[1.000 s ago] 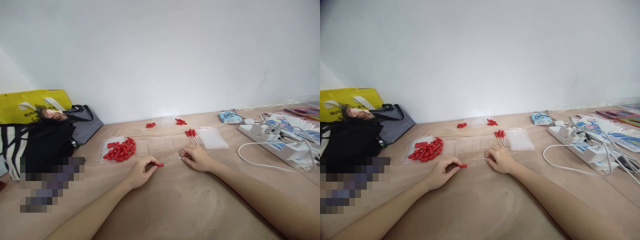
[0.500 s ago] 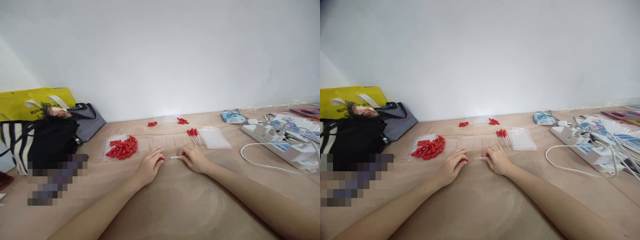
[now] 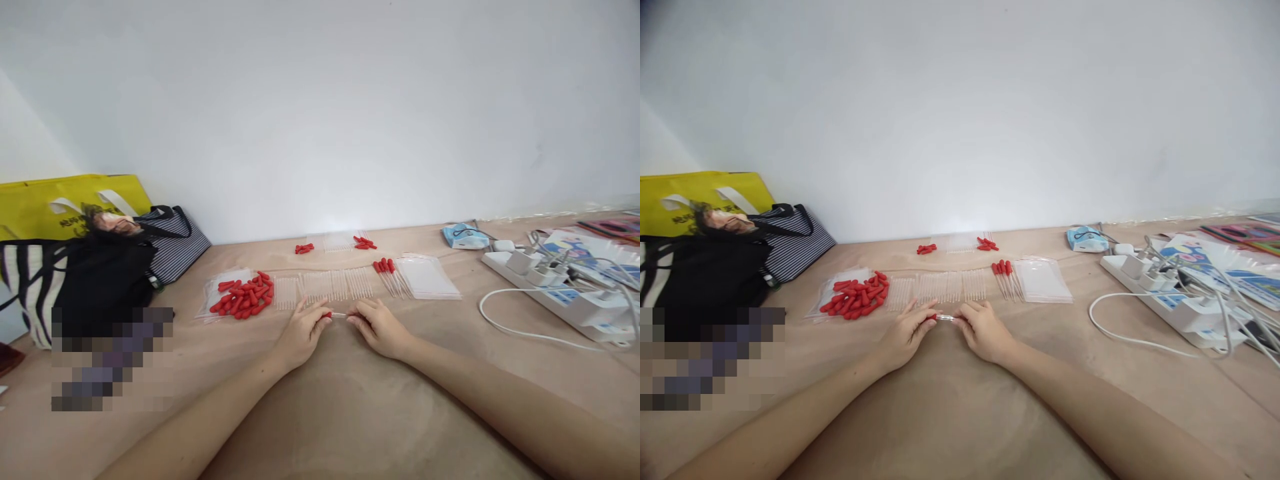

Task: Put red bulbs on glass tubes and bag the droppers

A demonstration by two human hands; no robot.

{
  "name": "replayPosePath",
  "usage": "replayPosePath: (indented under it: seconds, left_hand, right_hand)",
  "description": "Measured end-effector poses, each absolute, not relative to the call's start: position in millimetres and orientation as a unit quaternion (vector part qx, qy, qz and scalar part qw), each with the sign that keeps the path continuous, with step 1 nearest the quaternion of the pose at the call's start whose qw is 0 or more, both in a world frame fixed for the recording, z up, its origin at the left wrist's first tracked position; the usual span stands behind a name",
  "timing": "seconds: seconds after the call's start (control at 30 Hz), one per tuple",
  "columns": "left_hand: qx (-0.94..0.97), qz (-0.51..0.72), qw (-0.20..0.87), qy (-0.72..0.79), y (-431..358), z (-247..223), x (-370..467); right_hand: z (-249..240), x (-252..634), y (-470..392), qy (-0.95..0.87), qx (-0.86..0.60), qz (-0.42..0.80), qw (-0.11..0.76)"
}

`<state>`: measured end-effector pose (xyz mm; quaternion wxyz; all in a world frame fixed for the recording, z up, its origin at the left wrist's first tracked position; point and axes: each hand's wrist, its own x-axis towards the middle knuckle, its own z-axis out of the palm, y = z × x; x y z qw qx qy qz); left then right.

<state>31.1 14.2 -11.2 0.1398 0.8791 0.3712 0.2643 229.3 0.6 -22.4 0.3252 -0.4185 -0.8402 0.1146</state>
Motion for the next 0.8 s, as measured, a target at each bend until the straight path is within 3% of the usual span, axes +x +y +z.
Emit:
replayPosePath:
  seconds: [0.43, 0.8]
  left_hand:
    - [0.877, 0.318, 0.128, 0.336, 11.5, -10.1, 30.3]
    - [0.911, 0.266, 0.054, 0.31, 7.8, -11.2, 30.2]
  right_hand:
    - [-21.4, 230.9, -4.1, -0.866, -0.384, 0.058, 0.315]
    - [-18.8, 233.1, -3.2, -0.893, -0.342, -0.06, 0.286]
